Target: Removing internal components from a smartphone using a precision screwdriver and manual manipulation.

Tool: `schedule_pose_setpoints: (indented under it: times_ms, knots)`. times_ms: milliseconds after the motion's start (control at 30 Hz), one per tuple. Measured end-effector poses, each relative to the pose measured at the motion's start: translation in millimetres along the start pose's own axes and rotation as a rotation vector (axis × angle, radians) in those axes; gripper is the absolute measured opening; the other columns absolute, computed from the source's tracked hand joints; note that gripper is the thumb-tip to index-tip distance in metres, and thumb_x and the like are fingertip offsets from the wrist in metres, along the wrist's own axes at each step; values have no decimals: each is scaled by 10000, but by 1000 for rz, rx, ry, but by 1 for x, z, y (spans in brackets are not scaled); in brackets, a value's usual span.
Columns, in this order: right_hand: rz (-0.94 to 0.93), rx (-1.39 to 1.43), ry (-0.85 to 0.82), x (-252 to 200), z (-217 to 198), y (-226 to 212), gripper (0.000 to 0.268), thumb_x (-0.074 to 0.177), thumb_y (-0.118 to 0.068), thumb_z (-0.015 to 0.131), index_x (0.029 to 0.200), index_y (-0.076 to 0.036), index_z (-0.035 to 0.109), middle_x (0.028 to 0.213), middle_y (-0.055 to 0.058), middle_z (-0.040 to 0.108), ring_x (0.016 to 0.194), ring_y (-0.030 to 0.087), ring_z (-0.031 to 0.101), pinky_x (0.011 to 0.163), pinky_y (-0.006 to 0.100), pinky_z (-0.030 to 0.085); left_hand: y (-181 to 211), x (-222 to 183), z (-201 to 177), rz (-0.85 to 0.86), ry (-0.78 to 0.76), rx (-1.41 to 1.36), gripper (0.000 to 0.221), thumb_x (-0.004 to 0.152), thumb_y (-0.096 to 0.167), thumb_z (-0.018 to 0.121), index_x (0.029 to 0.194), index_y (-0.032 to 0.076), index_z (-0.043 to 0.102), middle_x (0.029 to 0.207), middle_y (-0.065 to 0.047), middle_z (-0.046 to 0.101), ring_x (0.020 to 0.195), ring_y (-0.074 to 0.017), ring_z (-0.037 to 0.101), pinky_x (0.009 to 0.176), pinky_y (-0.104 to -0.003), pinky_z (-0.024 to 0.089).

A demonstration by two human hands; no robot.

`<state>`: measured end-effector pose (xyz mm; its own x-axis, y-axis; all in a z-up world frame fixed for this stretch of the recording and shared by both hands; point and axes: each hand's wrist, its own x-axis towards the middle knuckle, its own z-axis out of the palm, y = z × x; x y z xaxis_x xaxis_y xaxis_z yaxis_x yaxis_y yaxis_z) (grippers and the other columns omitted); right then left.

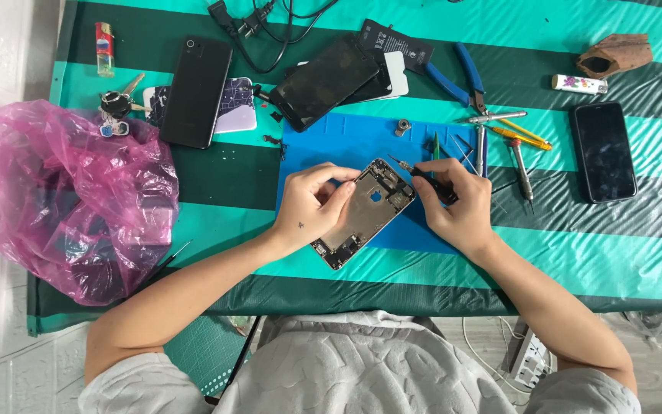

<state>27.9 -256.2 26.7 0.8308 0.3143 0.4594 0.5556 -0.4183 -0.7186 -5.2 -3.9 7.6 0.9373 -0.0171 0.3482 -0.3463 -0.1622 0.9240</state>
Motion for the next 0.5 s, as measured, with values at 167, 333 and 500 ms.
schedule_pose_setpoints:
  times_ms: [167, 333, 500]
  knots:
    - [72, 91, -12, 0, -1, 8, 95, 1015, -53, 719, 1103, -22, 737, 530, 55, 523, 408, 156, 455, 477, 268, 381, -3, -2, 2, 56, -2, 31, 192, 950, 7, 683, 1096, 56, 798, 853, -107, 767, 457, -147, 648, 355, -236, 439]
    - [164, 203, -37, -2, -1, 14, 107, 1018, -71, 706, 1098, -6, 734, 531, 41, 505, 434, 137, 446, 504, 260, 375, -7, -4, 5, 66, -19, 36, 173, 954, 24, 694, 1089, 59, 796, 870, -81, 765, 441, -120, 619, 362, -221, 435]
    - [192, 274, -46, -2, -2, 15, 111, 1012, -33, 696, 1104, 21, 723, 537, 42, 469, 473, 131, 443, 542, 263, 367, -5, -5, 6, 109, 0, 28, 110, 936, 12, 709, 1006, 40, 790, 796, -54, 747, 403, -126, 581, 344, -218, 420]
